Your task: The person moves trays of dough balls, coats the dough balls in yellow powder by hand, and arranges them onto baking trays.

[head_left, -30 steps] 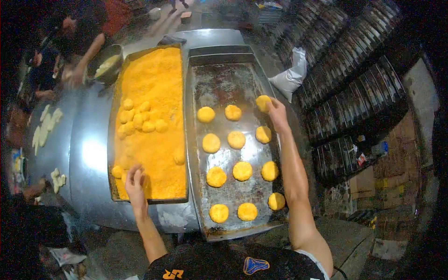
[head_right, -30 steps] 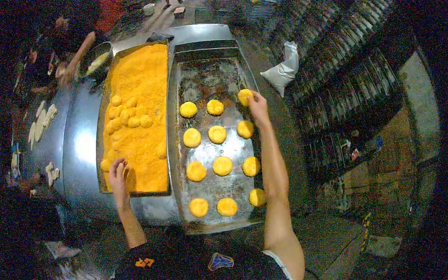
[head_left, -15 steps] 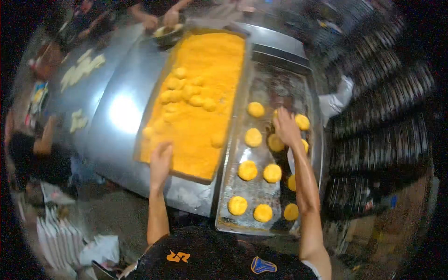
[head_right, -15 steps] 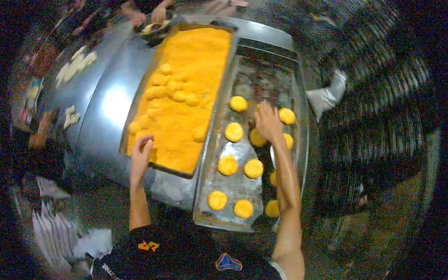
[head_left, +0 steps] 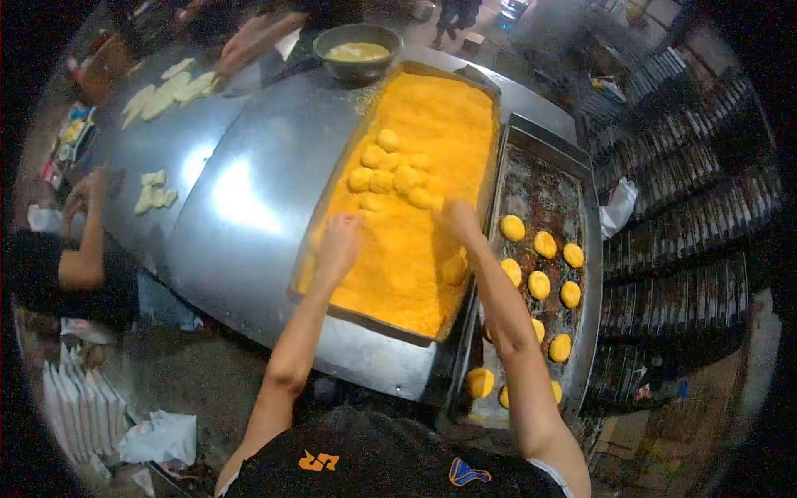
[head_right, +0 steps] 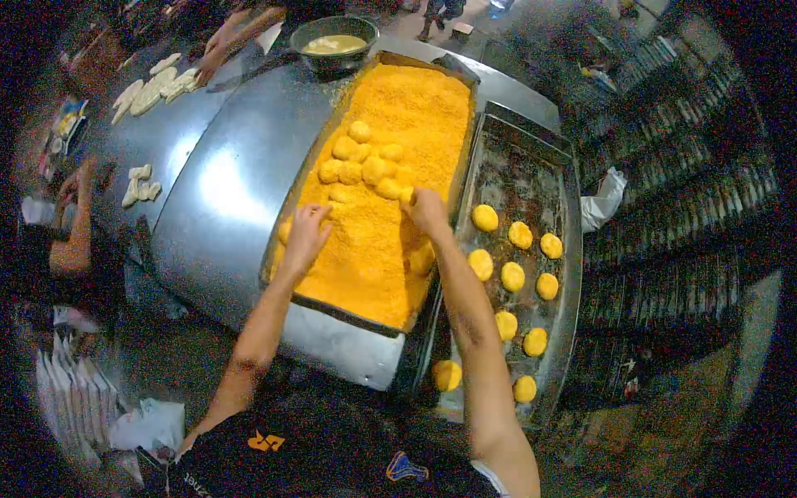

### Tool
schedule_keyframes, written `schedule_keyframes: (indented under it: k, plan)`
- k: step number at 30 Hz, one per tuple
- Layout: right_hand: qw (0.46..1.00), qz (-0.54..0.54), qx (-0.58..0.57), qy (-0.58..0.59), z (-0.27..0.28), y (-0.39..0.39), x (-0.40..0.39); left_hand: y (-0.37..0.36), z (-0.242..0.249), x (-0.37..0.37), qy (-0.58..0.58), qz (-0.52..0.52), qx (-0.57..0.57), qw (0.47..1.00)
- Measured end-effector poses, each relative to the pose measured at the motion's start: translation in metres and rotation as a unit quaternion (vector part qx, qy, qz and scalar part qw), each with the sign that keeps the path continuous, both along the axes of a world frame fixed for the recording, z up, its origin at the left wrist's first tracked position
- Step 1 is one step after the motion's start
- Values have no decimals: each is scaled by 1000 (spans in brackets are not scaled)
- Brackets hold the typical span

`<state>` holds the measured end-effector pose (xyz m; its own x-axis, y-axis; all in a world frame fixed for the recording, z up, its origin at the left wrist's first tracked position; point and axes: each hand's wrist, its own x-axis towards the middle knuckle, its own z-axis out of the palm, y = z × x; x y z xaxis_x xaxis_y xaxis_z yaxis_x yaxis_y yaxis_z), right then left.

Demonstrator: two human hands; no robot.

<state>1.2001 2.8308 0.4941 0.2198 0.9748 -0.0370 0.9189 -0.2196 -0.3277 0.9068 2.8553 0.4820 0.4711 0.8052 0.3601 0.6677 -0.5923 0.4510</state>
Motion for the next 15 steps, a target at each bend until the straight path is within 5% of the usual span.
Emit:
schedule_keyframes:
  k: [4,5,6,7,9,10,13,14,15]
  plan:
    - [987,-83,-6,140,27,-2,6,19,4,-2,-28,-58,-48,997]
    - [897,-154,14,413,23,-8,19,24,1,-3,-32,-69,-49,996]
    - [729,-211,40,650,19,-14,33,29,-2,-3,-39,-86,-53,994]
    - [729,-221,49,646,32,-22,35,31,-3,1,-46,-106,-56,992]
    - [562,-257,128,776,75,-40,33,30,15,6,-14,-123,-118,985]
    - [616,-207,114,751,83,-51,45,28,13,5,-52,-133,-98,985]
    - [670,-203,198,686,85,-59,96,29,16,8,-70,-138,-117,981]
    - [737,-284,170,589,75,-58,127,34,7,8,-91,-121,-110,982]
    - [734,-284,172,592,48,-52,162,36,2,10,-111,-103,-102,983]
